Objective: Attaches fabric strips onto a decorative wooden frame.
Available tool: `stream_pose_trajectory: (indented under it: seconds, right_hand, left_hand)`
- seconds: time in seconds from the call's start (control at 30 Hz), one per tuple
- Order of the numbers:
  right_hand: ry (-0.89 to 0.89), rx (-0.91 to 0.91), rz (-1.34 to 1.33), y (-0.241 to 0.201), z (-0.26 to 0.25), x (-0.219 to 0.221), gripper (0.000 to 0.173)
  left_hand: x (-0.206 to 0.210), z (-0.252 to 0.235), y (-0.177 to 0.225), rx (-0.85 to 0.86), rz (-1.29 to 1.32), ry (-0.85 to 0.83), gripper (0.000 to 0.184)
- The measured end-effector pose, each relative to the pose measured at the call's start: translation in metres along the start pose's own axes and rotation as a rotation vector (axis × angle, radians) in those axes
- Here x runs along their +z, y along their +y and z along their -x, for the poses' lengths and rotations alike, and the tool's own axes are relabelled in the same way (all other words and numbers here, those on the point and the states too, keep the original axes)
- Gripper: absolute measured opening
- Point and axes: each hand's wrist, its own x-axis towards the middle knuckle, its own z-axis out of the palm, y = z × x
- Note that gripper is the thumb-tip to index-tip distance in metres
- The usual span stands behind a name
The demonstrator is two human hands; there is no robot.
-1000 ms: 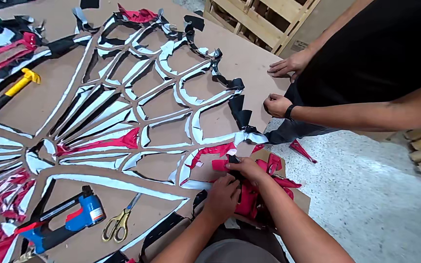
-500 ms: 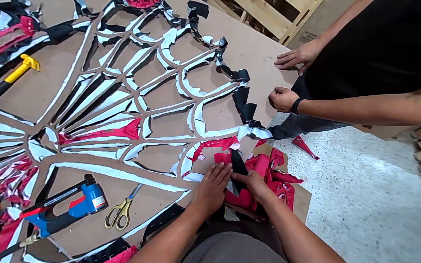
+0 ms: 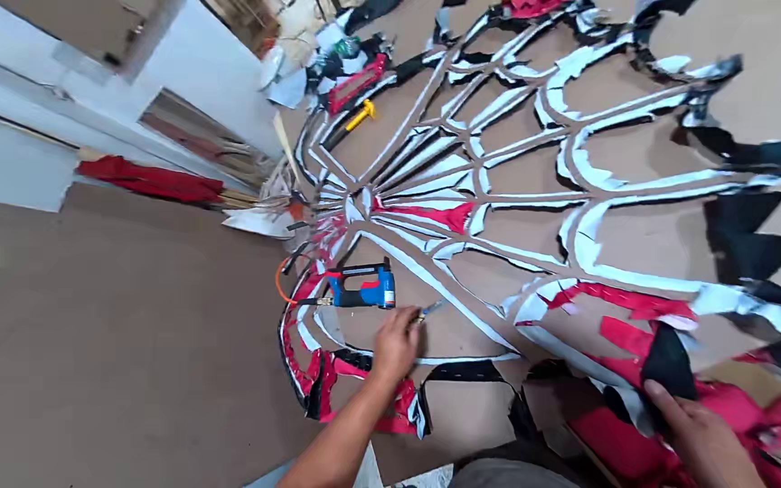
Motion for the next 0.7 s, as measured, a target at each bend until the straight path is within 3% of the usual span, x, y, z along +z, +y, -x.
stream_pose_trajectory:
  seconds: [0.07, 0.2, 0.27, 0.37, 0.5, 0.6, 0.7]
  right_hand:
    - [-0.046, -0.008, -0.063, 0.002, 0.001, 0.000, 0.046]
    - [-0.047, -0.068, -0.279, 0.010, -0.001, 0.010, 0.028]
    - [0.002, -0.104, -0.399, 0.008, -0.001, 0.017, 0.024]
    - [0.036, -0.063, -0.380, 0.001, 0.004, 0.028, 0.035]
    - [-0.029, 0.095, -0.118, -0.014, 0.005, -0.003, 0.040]
    - [0.044, 0.056, 0.026, -0.038, -0.004, -0.027, 0.033]
    - [0.112, 0.026, -0.199, -0.060, -0.036, -0.035, 0.040]
  left_hand:
    - [-0.012, 0.002, -0.045, -0.143, -0.089, -0.040, 0.038]
    - [-0.040, -0.023, -0.084, -0.233, -0.247, -0.053, 0.049]
    - [-0.050, -0.045, -0.101, -0.203, -0.331, -0.122, 0.062]
    - [-0.056, -0.063, -0.109, -0.115, -0.423, -0.277, 0.070]
    - [-0.046, -0.088, -0.114, -0.021, -0.378, -0.273, 0.084]
    - [-0.067, -0.084, -0.109, -0.043, -0.296, -0.248, 0.067]
    - [-0.111, -0.069, -0.044, -0.051, -0.233, -0.296, 0.034]
